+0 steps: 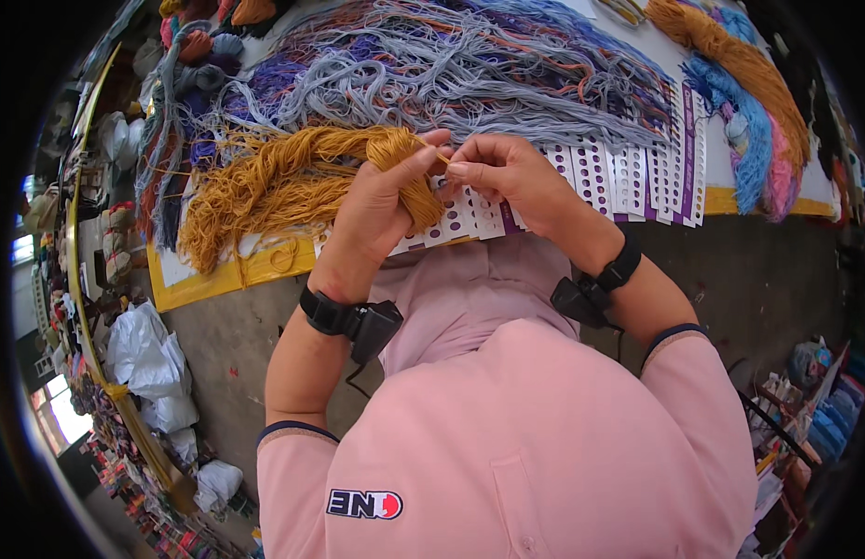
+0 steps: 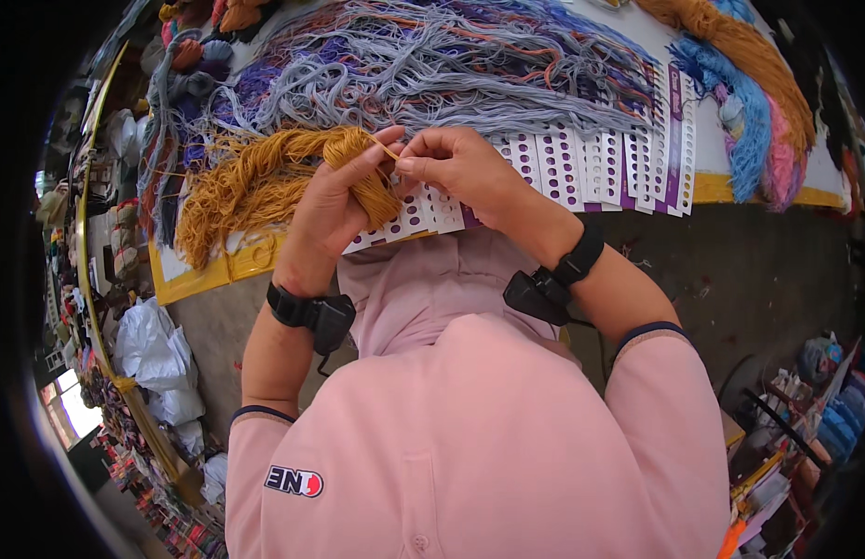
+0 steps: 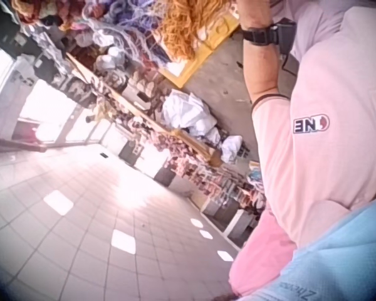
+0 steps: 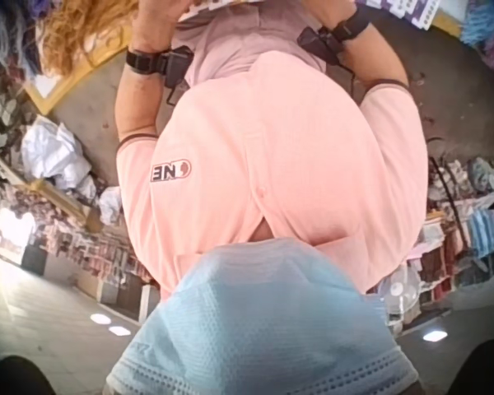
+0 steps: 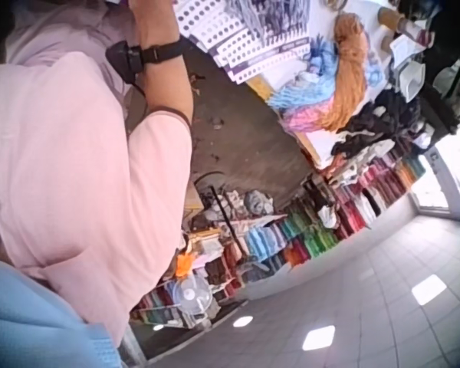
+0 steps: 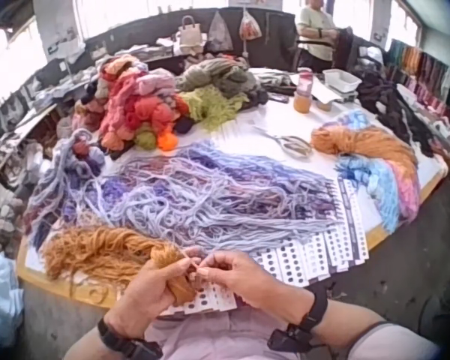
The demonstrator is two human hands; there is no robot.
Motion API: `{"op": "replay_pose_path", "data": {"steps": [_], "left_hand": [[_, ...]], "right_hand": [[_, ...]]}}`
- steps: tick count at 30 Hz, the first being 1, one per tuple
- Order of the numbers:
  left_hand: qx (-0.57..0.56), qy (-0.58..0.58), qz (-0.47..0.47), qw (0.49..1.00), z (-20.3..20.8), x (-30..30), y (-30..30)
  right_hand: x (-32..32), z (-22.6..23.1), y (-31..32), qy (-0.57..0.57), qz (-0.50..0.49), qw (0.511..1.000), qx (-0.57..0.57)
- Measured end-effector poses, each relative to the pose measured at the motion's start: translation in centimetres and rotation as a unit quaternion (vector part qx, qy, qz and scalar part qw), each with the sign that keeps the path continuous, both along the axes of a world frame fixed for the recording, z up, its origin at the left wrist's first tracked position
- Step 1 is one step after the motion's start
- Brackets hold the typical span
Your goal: The person sorts through bundles of yarn by hand, pulling individual strands from a large pile and threading them through holes in paper cards. They occasionally shake out the bundles and rearrange the piles of different colored yarn on the table to reach new sections.
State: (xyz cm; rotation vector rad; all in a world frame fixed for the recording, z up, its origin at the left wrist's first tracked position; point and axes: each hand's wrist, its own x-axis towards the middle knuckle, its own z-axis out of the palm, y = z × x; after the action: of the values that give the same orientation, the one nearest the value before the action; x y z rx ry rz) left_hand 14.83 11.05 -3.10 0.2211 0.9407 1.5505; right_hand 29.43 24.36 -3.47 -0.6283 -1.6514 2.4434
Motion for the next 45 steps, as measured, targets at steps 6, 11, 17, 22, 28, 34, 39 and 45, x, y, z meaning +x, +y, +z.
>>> {"op": "replay_pose_path", "data": {"steps": [6, 11, 17, 22, 28, 34, 39, 45], "left_hand": [[-0.019, 0.060, 0.035, 0.997, 0.2, 0.4, 0.3], [-0.018, 0.089, 0.025, 0.996, 0.1, 0.2, 0.1], [0.012, 0.033, -0.004, 0.999, 0.3, -2.1, -0.8], [0.250, -0.038, 0.251, 0.934, 3.1, -15.8, -7.2], [0.244, 0.077, 0.317, 0.913, 8.2, -22.8, -13.6], [-0.080, 0.047, -0.044, 0.995, 3.6, -1.9, 1.1], [-0.209, 0.064, -0.101, 0.970, 2.1, 1.9, 5.3], [-0.207, 0.391, -0.146, 0.885, 0.6, 4.4, 6.0]], "right_hand": [[0.4, -0.4, -0.1, 0.008, -0.021, 1.000, 0.013], [0.8, -0.7, 0.1, 0.030, -0.029, 0.998, -0.036], [1.3, -0.2, 0.6, 0.091, -0.109, 0.984, -0.104], [9.3, 2.0, 9.3, 0.330, -0.150, 0.908, -0.210], [26.6, 8.9, 22.4, 0.197, -0.714, 0.659, 0.133], [7.5, 2.3, 7.5, 0.084, -0.100, 0.950, 0.284], [5.0, -1.2, 5.5, 0.003, -0.026, 0.941, 0.338], [4.5, -1.2, 5.8, -0.001, 0.005, 0.965, 0.262]]}}
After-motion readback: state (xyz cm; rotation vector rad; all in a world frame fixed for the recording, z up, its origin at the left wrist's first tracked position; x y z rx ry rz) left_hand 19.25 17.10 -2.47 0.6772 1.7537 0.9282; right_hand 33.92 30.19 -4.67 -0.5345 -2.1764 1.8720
